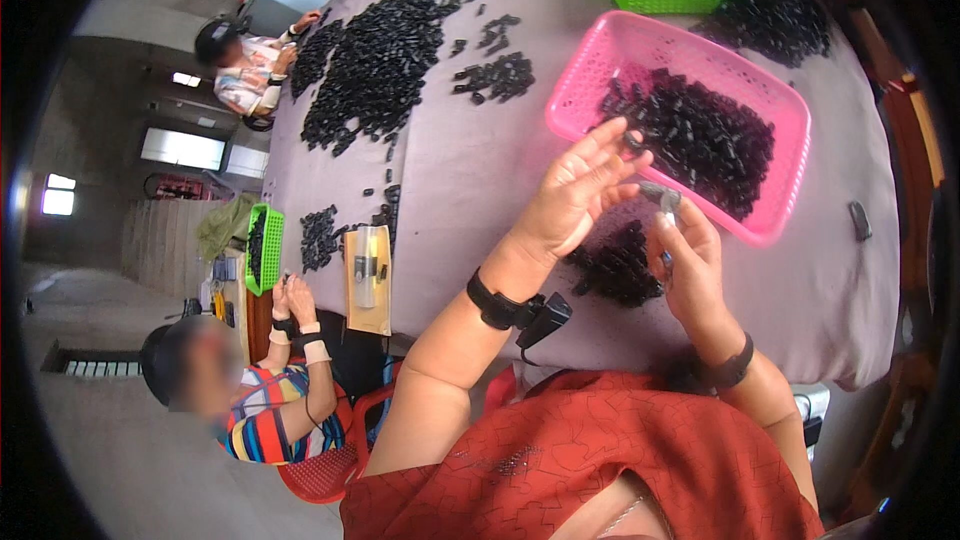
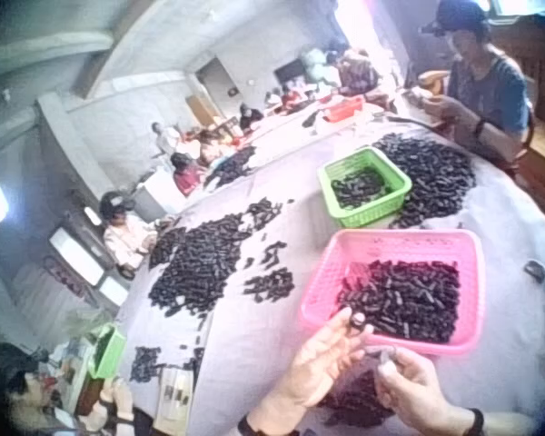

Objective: Manually sanding the edges of small black plastic shoe components using a small abrasive tool.

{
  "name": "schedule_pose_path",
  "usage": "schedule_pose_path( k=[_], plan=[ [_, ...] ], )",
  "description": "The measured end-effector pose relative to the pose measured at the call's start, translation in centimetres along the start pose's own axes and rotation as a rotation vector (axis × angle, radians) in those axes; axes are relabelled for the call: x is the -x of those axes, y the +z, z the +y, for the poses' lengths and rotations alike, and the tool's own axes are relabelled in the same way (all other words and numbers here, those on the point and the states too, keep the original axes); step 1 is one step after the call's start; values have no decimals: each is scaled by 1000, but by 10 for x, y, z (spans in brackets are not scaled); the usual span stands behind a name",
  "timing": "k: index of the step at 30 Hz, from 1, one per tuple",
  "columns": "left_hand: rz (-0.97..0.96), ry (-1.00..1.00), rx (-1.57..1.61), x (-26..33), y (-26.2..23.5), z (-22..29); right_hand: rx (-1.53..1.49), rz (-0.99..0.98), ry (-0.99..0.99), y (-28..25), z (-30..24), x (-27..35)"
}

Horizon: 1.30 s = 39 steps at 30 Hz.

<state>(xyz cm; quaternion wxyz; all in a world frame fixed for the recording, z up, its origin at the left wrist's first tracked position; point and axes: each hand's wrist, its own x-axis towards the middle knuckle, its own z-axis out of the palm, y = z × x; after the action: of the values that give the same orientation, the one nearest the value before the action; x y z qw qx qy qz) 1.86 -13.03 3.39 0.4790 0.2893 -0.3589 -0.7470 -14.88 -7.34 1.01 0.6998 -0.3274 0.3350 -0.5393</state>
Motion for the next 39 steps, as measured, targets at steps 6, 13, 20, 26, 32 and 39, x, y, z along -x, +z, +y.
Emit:
schedule_pose_path(
  k=[6, 13, 20, 26, 32, 39],
  plan=[
    [-30, 5, -19, 1, 9, 11, 27, 43, -20, 5, 2, -1],
    [-69, -11, -155, 8, 16, 15, 71, 15, -37, 3, 7, -1],
    [108, 2, -264, 39, 0, 17, 94, -20, -5, 4, 4, 5],
    [295, -2, -985, 96, -28, -8, 132, -70, 57, 5, 5, 1],
    [267, 40, -1432, 102, -32, -26, 137, -114, 84, 3, 10, -5],
    [201, 92, -1500, 92, -22, -30, 164, -123, 113, 3, 8, 1]
  ],
)
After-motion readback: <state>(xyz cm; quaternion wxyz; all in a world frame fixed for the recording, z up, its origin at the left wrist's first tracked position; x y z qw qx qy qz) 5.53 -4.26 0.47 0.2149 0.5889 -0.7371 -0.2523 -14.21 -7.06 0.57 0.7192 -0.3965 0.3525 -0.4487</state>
